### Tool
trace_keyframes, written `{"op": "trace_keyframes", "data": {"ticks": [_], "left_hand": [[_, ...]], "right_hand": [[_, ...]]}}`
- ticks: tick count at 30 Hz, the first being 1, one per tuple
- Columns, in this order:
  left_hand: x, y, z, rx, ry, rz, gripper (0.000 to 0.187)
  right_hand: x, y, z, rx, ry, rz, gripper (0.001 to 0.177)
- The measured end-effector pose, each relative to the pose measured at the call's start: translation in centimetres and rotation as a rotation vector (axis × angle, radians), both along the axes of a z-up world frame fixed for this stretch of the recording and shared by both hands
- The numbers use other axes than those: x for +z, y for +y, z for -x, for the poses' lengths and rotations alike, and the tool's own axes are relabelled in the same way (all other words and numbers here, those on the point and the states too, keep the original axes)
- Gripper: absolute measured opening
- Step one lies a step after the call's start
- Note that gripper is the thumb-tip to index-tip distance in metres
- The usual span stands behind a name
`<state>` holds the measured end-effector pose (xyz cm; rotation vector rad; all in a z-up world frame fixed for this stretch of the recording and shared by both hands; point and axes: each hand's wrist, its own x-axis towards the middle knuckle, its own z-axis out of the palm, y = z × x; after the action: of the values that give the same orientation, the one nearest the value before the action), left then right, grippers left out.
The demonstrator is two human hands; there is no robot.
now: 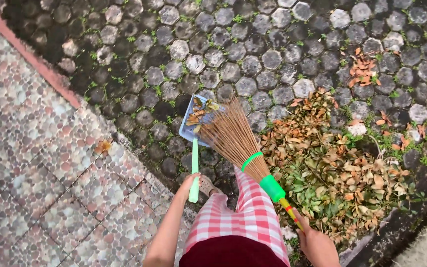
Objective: Sweeping dry leaves from a paved outdoor area into a dustpan using a broom.
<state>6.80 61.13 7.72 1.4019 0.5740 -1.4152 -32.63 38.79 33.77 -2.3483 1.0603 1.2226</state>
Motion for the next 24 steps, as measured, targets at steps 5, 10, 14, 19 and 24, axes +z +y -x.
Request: {"op": "trace_keyframes", "data": {"ticks": [5,10,14,19,24], "left_hand": [[-0.3,5.4,0.2,0.129,0.051,0.022,0.011],[1.7,7.6,-0.2,0.0,0.019,0.007,0.024],[2.6,8.4,-0.8,0.047,0.02,0.064,0.015],[2.8,8.2,-2.4,0.068,0.01,0.031,0.021],[-0.8,7.9,-3.2,0.184,0.006,0.033,0.014]], "right_hand": [[3.3,2.6,-3.9,-0.07,-0.015,0.041,0.074],[2.4,3.9,-8.8,-0.113,-0.111,0.134,0.068],[-0.2,5.2,-10.2,0.126,-0.038,0.251,0.075],[-0.5,6.1,-10.2,0.17,-0.119,0.194,0.079],[1.8,4.9,-11.6,0.123,0.062,0.007,0.072]]}}
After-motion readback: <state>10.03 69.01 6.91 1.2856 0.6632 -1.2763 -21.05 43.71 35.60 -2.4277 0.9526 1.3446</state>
